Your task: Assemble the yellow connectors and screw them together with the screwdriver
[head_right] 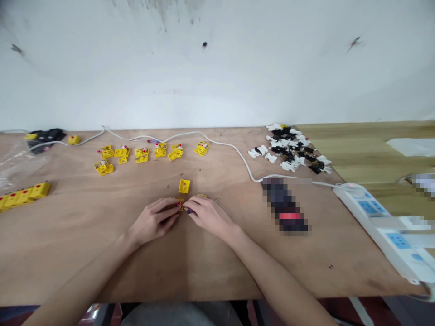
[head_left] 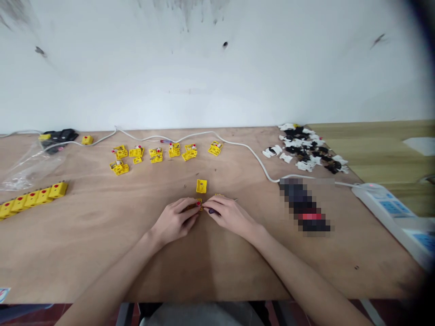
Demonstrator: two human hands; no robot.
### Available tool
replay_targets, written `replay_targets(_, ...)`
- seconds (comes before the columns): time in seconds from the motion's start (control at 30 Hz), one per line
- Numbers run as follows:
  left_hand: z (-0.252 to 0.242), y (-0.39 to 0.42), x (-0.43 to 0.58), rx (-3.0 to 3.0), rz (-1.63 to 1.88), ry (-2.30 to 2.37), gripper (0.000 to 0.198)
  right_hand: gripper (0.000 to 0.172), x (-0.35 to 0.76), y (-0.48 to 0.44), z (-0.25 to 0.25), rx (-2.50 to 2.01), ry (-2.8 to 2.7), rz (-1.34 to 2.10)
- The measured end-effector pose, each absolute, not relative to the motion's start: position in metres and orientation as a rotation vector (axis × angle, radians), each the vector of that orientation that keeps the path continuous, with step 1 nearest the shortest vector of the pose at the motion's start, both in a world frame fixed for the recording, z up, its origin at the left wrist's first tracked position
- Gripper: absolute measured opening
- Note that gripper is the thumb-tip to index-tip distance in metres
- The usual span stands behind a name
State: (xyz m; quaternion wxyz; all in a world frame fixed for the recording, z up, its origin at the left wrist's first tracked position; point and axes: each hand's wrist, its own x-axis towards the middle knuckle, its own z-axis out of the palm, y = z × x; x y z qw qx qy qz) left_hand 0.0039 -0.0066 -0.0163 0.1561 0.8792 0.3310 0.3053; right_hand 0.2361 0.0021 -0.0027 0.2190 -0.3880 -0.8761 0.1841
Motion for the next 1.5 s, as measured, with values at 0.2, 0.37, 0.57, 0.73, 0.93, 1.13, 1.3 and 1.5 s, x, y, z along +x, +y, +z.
replay_targets(0.2,-0.021,-0.005,0.003,2.502,0.947,0.941,0.025,0.029,0.235,0.003,-0.009,-1.000,-2.365,0.525)
replay_targets(0.37,-0.021,-0.006,0.003,2.497,0.925,0.957,0.026,0.027,0.235,0.004,-0.007,-0.973,-2.329,0.562)
replay_targets(0.57,-0.019,-0.006,0.003,2.514,0.898,0.953,0.028,0.027,0.236,0.003,-0.005,-0.966,-2.298,0.589)
replay_targets(0.73,-0.016,-0.005,0.003,2.526,0.893,0.935,0.028,0.029,0.238,0.003,-0.007,-0.954,-2.326,0.572)
replay_targets(0.93,-0.018,-0.004,0.001,2.547,0.859,0.922,0.029,0.033,0.238,0.001,-0.010,-0.931,-2.444,0.444)
replay_targets(1.13,-0.019,-0.003,0.001,2.516,0.871,0.908,0.029,0.032,0.238,-0.001,-0.006,-0.971,-2.502,0.433)
replay_targets(1.3,-0.017,-0.002,0.002,2.489,0.908,0.919,0.025,0.030,0.235,-0.001,0.004,-1.022,-2.655,0.296)
replay_targets(1.5,-0.020,-0.002,0.002,2.477,0.908,0.903,0.027,0.033,0.233,-0.003,0.007,-1.064,-2.718,0.260)
